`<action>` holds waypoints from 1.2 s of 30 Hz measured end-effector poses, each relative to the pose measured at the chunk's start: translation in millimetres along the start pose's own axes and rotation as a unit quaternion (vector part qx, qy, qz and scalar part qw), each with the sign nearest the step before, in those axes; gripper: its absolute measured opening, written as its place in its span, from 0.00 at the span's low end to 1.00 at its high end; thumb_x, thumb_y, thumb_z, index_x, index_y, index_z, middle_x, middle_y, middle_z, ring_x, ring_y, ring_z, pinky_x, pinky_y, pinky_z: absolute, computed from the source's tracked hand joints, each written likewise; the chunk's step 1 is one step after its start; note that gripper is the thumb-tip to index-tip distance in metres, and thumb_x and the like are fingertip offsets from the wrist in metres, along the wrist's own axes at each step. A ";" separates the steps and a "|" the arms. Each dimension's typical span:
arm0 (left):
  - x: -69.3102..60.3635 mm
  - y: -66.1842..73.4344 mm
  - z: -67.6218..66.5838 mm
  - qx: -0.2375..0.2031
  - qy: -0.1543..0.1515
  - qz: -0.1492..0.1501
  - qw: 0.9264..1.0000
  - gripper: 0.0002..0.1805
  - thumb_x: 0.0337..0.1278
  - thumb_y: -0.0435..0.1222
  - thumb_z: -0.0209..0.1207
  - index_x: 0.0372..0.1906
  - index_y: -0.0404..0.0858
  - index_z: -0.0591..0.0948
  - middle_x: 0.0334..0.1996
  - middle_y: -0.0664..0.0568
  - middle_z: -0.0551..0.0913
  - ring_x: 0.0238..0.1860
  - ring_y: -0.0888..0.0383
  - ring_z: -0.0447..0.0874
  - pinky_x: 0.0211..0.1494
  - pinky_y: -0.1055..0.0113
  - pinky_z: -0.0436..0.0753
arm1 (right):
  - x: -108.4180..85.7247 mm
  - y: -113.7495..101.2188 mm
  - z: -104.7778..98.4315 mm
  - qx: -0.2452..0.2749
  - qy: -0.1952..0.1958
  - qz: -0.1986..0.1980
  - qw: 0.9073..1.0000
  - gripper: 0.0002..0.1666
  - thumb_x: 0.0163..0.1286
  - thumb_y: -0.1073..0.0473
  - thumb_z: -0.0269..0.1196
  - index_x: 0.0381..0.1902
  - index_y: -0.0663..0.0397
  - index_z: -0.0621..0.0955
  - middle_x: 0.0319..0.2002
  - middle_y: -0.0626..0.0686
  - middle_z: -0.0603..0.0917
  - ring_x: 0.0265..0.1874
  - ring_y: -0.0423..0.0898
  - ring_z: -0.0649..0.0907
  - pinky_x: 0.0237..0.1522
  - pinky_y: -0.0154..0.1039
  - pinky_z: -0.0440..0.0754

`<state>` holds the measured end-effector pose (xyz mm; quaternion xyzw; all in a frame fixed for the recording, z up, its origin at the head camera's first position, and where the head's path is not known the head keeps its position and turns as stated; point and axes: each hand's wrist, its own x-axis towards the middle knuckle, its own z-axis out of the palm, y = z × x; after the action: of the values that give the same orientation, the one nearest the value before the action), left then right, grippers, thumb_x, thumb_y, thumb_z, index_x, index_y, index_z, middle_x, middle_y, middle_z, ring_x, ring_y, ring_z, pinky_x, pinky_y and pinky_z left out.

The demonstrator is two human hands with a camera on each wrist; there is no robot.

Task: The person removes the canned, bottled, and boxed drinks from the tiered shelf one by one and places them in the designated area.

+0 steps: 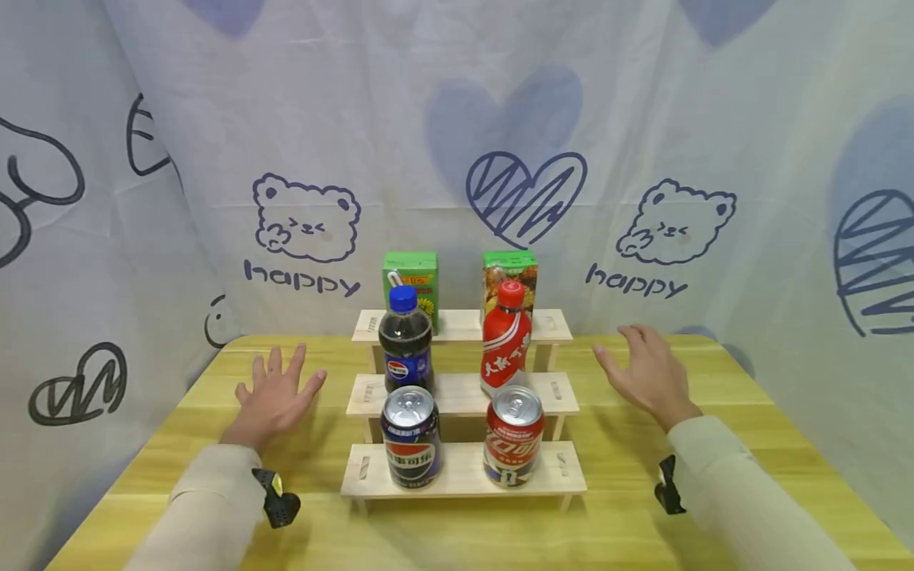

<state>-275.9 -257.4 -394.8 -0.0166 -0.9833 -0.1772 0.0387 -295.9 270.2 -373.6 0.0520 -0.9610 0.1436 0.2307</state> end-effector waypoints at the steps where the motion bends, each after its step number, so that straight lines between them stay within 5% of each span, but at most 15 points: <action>1: -0.8 2.4 2.6 -0.011 0.001 -0.002 1.000 0.44 0.65 0.64 0.29 0.74 0.37 0.43 0.70 0.25 0.34 0.67 0.23 0.29 0.56 0.22 0.38 | 0.4 -3.5 -0.3 0.013 0.008 0.001 1.000 0.42 0.68 0.33 0.46 0.61 0.64 0.70 0.60 0.68 0.69 0.58 0.66 0.69 0.53 0.64 0.69; 6: -6.5 14.0 11.9 -0.111 0.009 -0.007 0.994 0.42 0.68 0.60 0.30 0.74 0.36 0.42 0.71 0.26 0.36 0.69 0.27 0.34 0.62 0.28 0.43 | 3.8 -20.1 -3.9 0.094 0.038 0.012 0.995 0.39 0.69 0.37 0.50 0.62 0.64 0.69 0.61 0.66 0.68 0.58 0.64 0.69 0.57 0.63 0.66; 9: -10.4 18.8 15.2 -0.223 0.013 -0.003 0.975 0.39 0.71 0.55 0.32 0.74 0.34 0.42 0.71 0.29 0.38 0.71 0.31 0.36 0.68 0.36 0.44 | 7.7 -28.5 -6.9 0.146 0.058 -0.002 0.987 0.34 0.68 0.43 0.55 0.61 0.63 0.70 0.59 0.65 0.70 0.55 0.62 0.71 0.54 0.60 0.71; 13: -15.8 25.5 19.5 -0.392 -0.013 -0.004 0.920 0.37 0.72 0.51 0.33 0.74 0.32 0.42 0.73 0.33 0.40 0.72 0.35 0.37 0.70 0.40 0.46 | 13.2 -42.0 -11.4 0.200 0.076 -0.019 0.977 0.30 0.66 0.50 0.60 0.60 0.63 0.71 0.58 0.64 0.71 0.53 0.60 0.75 0.47 0.54 0.79; 18: -19.0 37.5 30.1 -0.567 -0.074 -0.029 0.820 0.36 0.72 0.48 0.33 0.73 0.30 0.42 0.72 0.31 0.43 0.70 0.34 0.46 0.69 0.40 0.50 | 18.0 -62.0 -19.9 0.261 0.047 0.006 0.964 0.33 0.66 0.49 0.61 0.63 0.60 0.68 0.61 0.63 0.68 0.56 0.60 0.74 0.50 0.51 0.79; 21: -19.1 41.6 37.7 -0.608 -0.094 -0.030 0.788 0.35 0.72 0.50 0.32 0.72 0.30 0.48 0.69 0.32 0.53 0.65 0.43 0.60 0.68 0.46 0.59 | 21.5 -71.5 -22.5 0.288 0.021 0.020 0.957 0.35 0.66 0.45 0.60 0.65 0.57 0.67 0.62 0.61 0.66 0.59 0.59 0.73 0.52 0.51 0.78; 25: -18.6 46.7 46.7 -0.621 -0.108 -0.005 0.776 0.34 0.71 0.54 0.33 0.68 0.32 0.57 0.62 0.43 0.65 0.56 0.57 0.71 0.61 0.54 0.69 | 25.9 -79.7 -23.1 0.325 -0.001 0.034 0.945 0.40 0.64 0.39 0.59 0.67 0.53 0.65 0.65 0.58 0.66 0.62 0.57 0.70 0.56 0.51 0.75; 29: -20.7 56.2 52.9 -0.633 -0.123 0.002 0.764 0.35 0.69 0.54 0.35 0.69 0.33 0.56 0.61 0.44 0.67 0.55 0.55 0.72 0.61 0.56 0.68 | 29.8 -87.1 -25.6 0.363 -0.014 0.039 0.931 0.43 0.63 0.36 0.58 0.68 0.52 0.63 0.68 0.55 0.65 0.64 0.55 0.68 0.60 0.51 0.71; 36: -17.1 58.4 65.6 -0.637 -0.103 -0.060 0.762 0.32 0.69 0.53 0.37 0.67 0.34 0.60 0.53 0.48 0.75 0.51 0.58 0.75 0.55 0.63 0.72 | 38.1 -101.0 -33.1 0.388 -0.027 0.017 0.921 0.40 0.65 0.40 0.59 0.68 0.53 0.64 0.67 0.56 0.66 0.64 0.54 0.69 0.61 0.51 0.70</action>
<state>-260.9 -180.0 -437.2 0.0035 -0.6411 -0.7617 -0.0932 -298.9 182.5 -302.5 0.1247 -0.8368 0.5075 0.1635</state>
